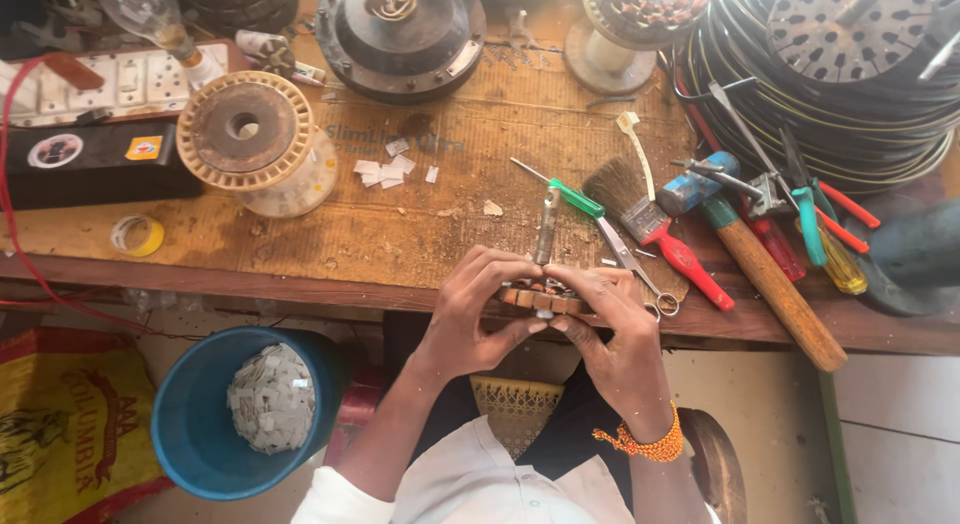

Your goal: The person inserts small white insulating strips into the slots of a motor armature, using a green screwdriver to press them in. They cut additional strips with scissors and continue inserting them into the armature slots.

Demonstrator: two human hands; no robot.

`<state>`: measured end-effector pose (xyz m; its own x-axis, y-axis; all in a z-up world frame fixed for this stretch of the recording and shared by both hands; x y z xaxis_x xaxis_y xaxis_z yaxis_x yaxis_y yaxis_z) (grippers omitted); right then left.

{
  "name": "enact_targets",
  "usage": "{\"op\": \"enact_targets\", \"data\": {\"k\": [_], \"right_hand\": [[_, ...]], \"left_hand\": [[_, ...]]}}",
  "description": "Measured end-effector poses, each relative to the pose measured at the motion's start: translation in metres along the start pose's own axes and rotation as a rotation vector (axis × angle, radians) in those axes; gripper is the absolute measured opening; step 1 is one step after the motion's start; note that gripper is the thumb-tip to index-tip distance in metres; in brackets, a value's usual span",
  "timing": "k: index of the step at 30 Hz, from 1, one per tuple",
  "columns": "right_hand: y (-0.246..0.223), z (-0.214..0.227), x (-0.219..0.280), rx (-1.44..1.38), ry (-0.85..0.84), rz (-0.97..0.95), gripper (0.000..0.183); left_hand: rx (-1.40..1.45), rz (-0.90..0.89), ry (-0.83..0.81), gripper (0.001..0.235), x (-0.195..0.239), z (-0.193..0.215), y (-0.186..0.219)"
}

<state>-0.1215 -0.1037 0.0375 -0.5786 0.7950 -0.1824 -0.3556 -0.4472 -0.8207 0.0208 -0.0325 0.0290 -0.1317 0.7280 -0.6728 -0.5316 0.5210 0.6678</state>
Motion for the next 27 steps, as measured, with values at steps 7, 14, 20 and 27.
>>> {"op": "enact_targets", "data": {"k": [7, 14, 20, 27], "right_hand": [[-0.004, 0.003, 0.008, 0.029, 0.003, 0.101, 0.044], [0.006, 0.007, 0.012, -0.035, 0.007, 0.05, 0.046], [0.012, 0.003, 0.018, -0.06, 0.088, 0.02, 0.042], [0.005, 0.002, 0.02, -0.005, 0.111, 0.067, 0.045]], "left_hand": [[0.01, 0.006, -0.023, 0.043, 0.007, -0.004, -0.001], [0.001, 0.028, 0.019, 0.043, 0.005, -0.01, 0.003], [0.012, 0.031, -0.085, 0.043, 0.0, -0.012, 0.001], [0.042, 0.031, -0.043, 0.04, 0.003, -0.01, 0.0]]}}
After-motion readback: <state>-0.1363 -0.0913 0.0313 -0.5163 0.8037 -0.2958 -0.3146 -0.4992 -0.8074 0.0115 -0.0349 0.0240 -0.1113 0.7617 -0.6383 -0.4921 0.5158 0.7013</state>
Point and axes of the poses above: each hand's wrist, its own x-axis away from the middle knuckle, its own z-axis out of the back of the hand, y = z × x, the point moved 9 cm from there along -x, towards the middle knuckle, and after that the axes turned 5 degrees about -z, right-handed, at the moved point
